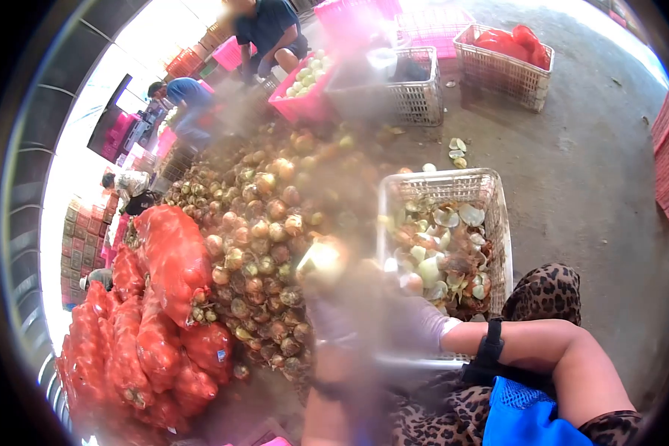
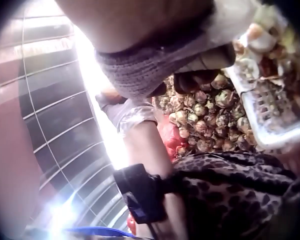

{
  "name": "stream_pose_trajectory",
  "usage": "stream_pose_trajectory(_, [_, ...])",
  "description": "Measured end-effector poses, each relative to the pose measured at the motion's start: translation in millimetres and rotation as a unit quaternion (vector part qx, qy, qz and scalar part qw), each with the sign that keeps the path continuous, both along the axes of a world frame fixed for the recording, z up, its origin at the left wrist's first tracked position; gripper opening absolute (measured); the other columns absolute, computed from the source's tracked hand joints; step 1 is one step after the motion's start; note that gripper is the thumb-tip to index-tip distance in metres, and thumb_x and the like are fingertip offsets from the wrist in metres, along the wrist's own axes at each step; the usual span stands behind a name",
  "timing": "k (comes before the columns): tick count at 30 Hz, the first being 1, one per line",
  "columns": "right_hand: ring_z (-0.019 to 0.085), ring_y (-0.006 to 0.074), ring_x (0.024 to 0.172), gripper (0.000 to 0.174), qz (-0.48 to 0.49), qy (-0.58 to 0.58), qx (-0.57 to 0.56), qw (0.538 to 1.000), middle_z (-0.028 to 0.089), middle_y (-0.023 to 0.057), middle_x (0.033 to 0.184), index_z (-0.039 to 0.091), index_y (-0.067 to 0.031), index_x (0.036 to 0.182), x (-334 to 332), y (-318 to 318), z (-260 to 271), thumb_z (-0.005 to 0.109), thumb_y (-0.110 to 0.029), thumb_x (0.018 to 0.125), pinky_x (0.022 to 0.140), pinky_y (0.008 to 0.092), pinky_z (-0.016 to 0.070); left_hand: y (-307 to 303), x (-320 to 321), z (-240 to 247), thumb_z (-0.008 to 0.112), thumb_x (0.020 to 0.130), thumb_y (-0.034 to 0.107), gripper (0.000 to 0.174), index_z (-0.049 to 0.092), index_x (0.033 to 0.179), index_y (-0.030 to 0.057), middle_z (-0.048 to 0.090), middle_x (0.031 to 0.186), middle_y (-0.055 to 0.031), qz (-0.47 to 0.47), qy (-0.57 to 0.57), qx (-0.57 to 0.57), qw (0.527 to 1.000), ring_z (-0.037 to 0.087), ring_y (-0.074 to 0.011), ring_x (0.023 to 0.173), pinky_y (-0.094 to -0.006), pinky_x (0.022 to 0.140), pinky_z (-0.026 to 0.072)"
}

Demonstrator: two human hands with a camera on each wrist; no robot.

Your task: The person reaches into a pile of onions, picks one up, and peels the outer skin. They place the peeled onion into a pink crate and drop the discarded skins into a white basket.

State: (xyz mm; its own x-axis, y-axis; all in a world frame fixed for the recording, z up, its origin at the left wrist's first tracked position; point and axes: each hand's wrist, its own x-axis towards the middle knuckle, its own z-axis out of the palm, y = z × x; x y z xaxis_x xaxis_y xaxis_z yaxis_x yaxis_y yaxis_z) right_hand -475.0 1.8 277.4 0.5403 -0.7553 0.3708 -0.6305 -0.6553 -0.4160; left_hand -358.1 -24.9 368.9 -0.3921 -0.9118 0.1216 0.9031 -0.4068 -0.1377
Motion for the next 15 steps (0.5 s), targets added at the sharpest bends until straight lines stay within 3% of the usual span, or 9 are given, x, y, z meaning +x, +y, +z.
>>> stream_pose_trajectory(2, [0.054, 0.0342, 0.090, 0.037, -0.046, -0.216, 0.187, 0.957, 0.053, 0.0181, 0.095, 0.051, 0.0025, 0.105, -6.0, -2.3, 44.7, 0.061, -0.015, 0.075, 0.075, 0.0431, 0.0462, -1.4, 10.9, -15.3, 0.071, 0.083, 0.029, 0.062, 0.045, 0.130, -0.0012, 0.051, 0.130, -0.0157, 0.045, -0.071, 0.007, 0.996, 0.052, -0.0291, 0.119, -0.0411, 0.102, 0.0476])
stream_pose_trajectory(6, [0.055, 0.0394, 0.083, 0.036, -0.047, -0.236, 0.210, 0.948, 0.050, 0.0208, 0.098, 0.046, -0.0009, 0.104, -13.0, -7.7, 62.6, 0.062, -0.014, 0.074, 0.065, 0.0474, 0.0468, -6.1, 19.1, -37.6, 0.068, 0.086, 0.030, 0.060, 0.044, 0.131, -0.0009, 0.052, 0.130, -0.0132, 0.227, -0.363, 0.032, 0.903, 0.052, -0.0211, 0.116, -0.0306, 0.100, 0.0453])
stream_pose_trajectory(8, [0.057, 0.0390, 0.082, 0.034, -0.046, -0.252, 0.230, 0.939, 0.053, 0.0204, 0.094, 0.047, -0.0015, 0.103, -10.6, -10.2, 56.9, 0.062, -0.014, 0.075, 0.065, 0.0472, 0.0467, -5.1, 9.9, -33.5, 0.069, 0.085, 0.028, 0.060, 0.043, 0.131, -0.0024, 0.052, 0.128, -0.0122, 0.099, -0.199, -0.118, 0.968, 0.051, -0.0190, 0.115, -0.0293, 0.101, 0.0445])
stream_pose_trajectory(9, [0.058, 0.0388, 0.081, 0.034, -0.043, -0.260, 0.240, 0.934, 0.054, 0.0202, 0.092, 0.047, -0.0018, 0.103, -7.9, -13.1, 51.2, 0.062, -0.014, 0.075, 0.065, 0.0471, 0.0467, -6.1, 11.2, -36.1, 0.069, 0.085, 0.026, 0.060, 0.044, 0.131, -0.0030, 0.053, 0.127, -0.0119, 0.037, 0.050, -0.066, 0.996, 0.052, -0.0187, 0.114, -0.0289, 0.100, 0.0445])
stream_pose_trajectory(10, [0.058, 0.0386, 0.080, 0.033, -0.040, -0.268, 0.250, 0.930, 0.055, 0.0200, 0.091, 0.048, -0.0021, 0.102, -5.3, -16.8, 45.5, 0.062, -0.014, 0.075, 0.064, 0.0470, 0.0466, -7.0, 12.5, -38.7, 0.070, 0.084, 0.024, 0.060, 0.044, 0.130, -0.0037, 0.053, 0.126, -0.0116, -0.044, 0.288, 0.000, 0.957, 0.052, -0.0184, 0.113, -0.0286, 0.100, 0.0446])
stream_pose_trajectory(11, [0.059, 0.0382, 0.079, 0.032, -0.042, -0.271, 0.254, 0.928, 0.056, 0.0196, 0.089, 0.048, -0.0021, 0.102, -4.9, -18.6, 42.5, 0.062, -0.015, 0.075, 0.064, 0.0466, 0.0468, -9.0, 25.0, -55.6, 0.070, 0.083, 0.022, 0.059, 0.044, 0.129, -0.0042, 0.054, 0.125, -0.0115, -0.114, 0.628, 0.192, 0.745, 0.053, -0.0188, 0.113, -0.0286, 0.100, 0.0451])
stream_pose_trajectory(13, [0.059, 0.0374, 0.077, 0.031, -0.048, -0.286, 0.267, 0.919, 0.057, 0.0189, 0.087, 0.050, -0.0020, 0.101, -6.5, -21.8, 40.9, 0.062, -0.016, 0.076, 0.063, 0.0458, 0.0473, -11.4, 29.0, -60.5, 0.071, 0.081, 0.018, 0.057, 0.046, 0.127, -0.0051, 0.055, 0.122, -0.0116, -0.163, 0.846, 0.351, 0.367, 0.054, -0.0195, 0.111, -0.0283, 0.098, 0.0466])
stream_pose_trajectory(14, [0.059, 0.0370, 0.075, 0.030, -0.051, -0.293, 0.273, 0.915, 0.057, 0.0186, 0.086, 0.051, -0.0020, 0.100, -7.3, -22.8, 40.9, 0.062, -0.016, 0.076, 0.062, 0.0454, 0.0475, -11.7, 28.8, -62.3, 0.071, 0.080, 0.016, 0.056, 0.047, 0.126, -0.0056, 0.056, 0.120, -0.0118, -0.163, 0.851, 0.354, 0.351, 0.055, -0.0199, 0.110, -0.0281, 0.098, 0.0475])
stream_pose_trajectory(15, [0.060, 0.0366, 0.074, 0.029, -0.051, -0.300, 0.279, 0.911, 0.058, 0.0182, 0.084, 0.052, -0.0020, 0.099, -7.3, -24.7, 40.9, 0.062, -0.017, 0.076, 0.061, 0.0450, 0.0477, -13.1, 27.0, -60.4, 0.071, 0.079, 0.016, 0.056, 0.048, 0.125, -0.0059, 0.056, 0.119, -0.0121, -0.185, 0.885, 0.339, 0.259, 0.056, -0.0206, 0.109, -0.0285, 0.097, 0.0485])
